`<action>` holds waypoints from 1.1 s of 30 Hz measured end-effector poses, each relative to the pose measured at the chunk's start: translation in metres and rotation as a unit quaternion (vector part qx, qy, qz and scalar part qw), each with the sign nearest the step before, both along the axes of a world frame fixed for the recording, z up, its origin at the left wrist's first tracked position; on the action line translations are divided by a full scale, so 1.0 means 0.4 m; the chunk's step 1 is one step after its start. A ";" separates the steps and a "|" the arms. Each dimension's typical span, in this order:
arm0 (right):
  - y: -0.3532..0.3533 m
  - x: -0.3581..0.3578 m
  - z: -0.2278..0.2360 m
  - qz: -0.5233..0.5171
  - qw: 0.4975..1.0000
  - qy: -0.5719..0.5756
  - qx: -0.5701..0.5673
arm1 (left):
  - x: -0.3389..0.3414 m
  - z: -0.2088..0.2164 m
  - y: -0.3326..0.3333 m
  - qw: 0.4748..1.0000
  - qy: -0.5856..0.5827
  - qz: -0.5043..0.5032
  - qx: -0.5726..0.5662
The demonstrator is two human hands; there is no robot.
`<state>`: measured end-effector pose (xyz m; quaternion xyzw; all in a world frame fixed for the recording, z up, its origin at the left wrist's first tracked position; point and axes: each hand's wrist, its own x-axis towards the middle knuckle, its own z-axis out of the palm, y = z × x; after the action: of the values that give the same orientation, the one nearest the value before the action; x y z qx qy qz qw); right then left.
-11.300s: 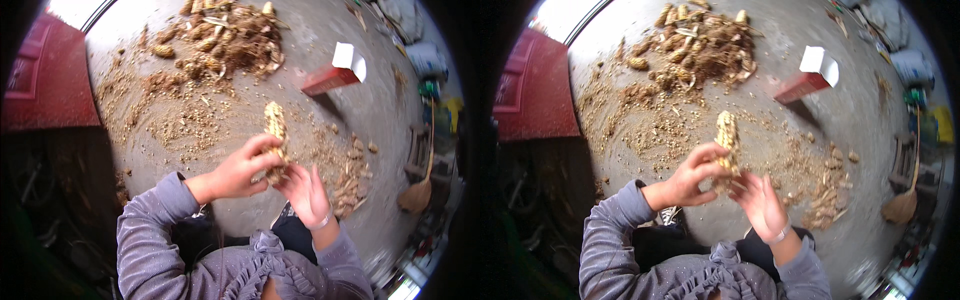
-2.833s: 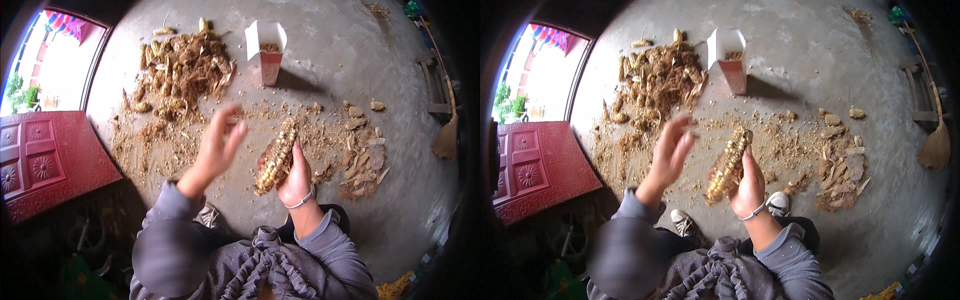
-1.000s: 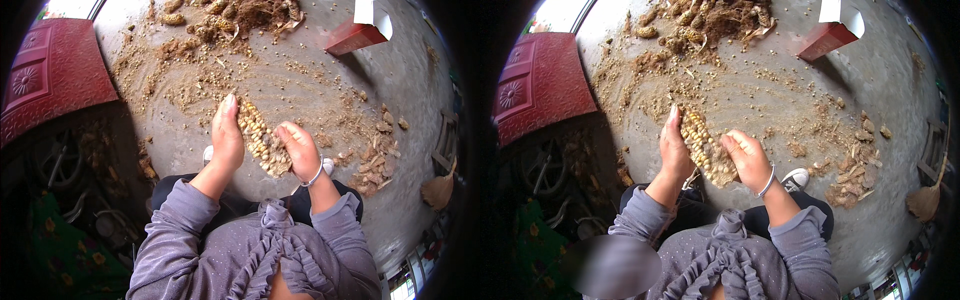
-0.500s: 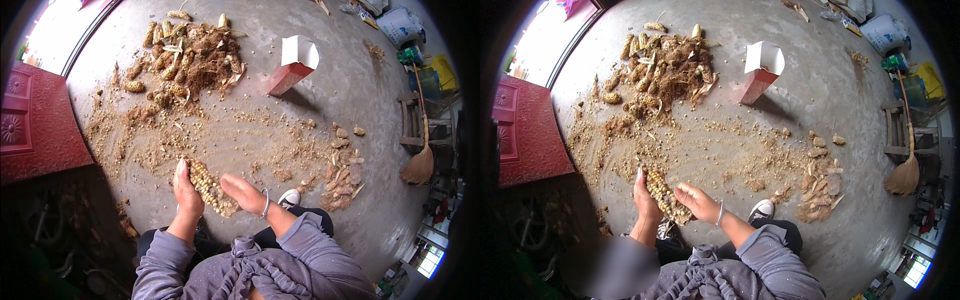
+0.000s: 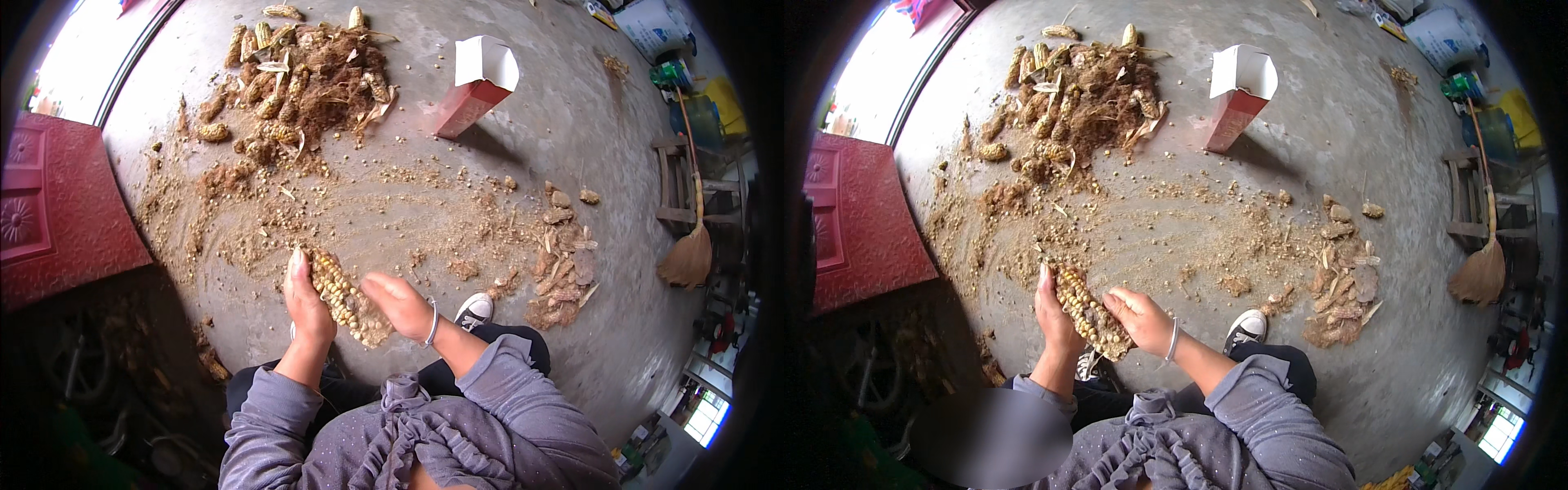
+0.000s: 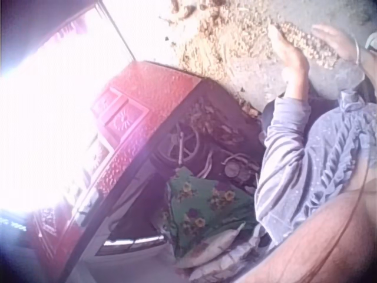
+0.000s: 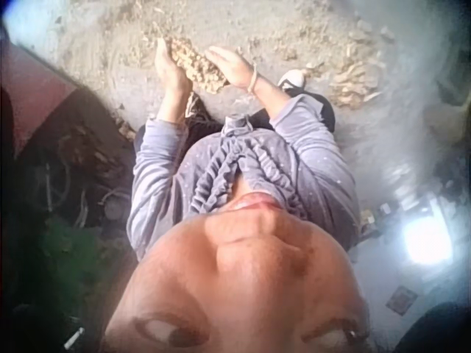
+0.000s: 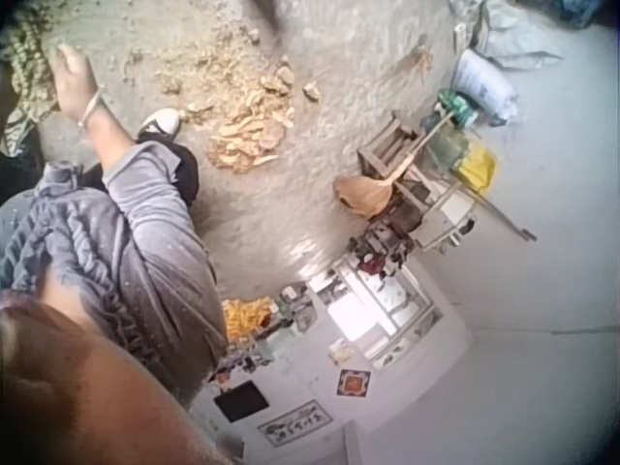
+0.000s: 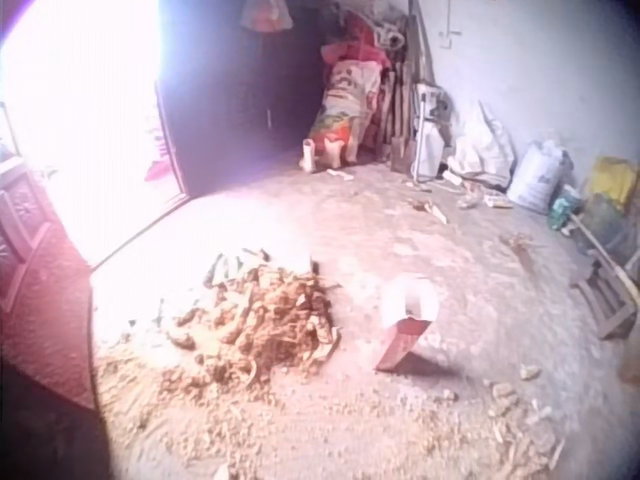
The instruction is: The person sits on the floor and manually shells dried corn cobs by hand, removing kernels and dropping them onto the floor. The person repeatedly picks up cobs, shucks them, and discards the cobs.
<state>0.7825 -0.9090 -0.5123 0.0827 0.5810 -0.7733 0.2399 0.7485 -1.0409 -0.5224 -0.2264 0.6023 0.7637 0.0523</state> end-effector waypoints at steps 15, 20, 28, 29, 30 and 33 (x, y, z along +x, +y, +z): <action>0.021 -0.016 0.009 -0.185 0.953 -0.174 -0.165 | -0.033 0.002 -0.013 0.989 -0.072 0.066 0.111; 0.000 -0.026 0.038 -0.186 0.947 -0.187 -0.186 | -0.038 0.005 -0.016 0.978 -0.064 0.056 0.192; 0.010 -0.007 0.032 0.010 0.988 -0.125 -0.095 | -0.040 0.038 0.015 0.992 -0.057 -0.079 0.086; 0.011 -0.002 0.023 -0.002 0.988 -0.128 -0.089 | -0.035 0.057 0.019 0.987 -0.087 -0.072 0.115; 0.008 -0.007 0.027 -0.046 0.988 -0.115 -0.089 | -0.035 0.069 0.021 0.985 -0.095 -0.089 0.116; 0.008 -0.013 0.024 -0.118 0.991 -0.055 -0.039 | -0.020 0.053 0.014 0.979 -0.078 -0.178 0.060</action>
<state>0.7775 -0.9058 -0.5028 0.1833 0.5223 -0.8129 0.1812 0.7404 -1.0353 -0.5011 -0.1708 0.5800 0.7569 0.2482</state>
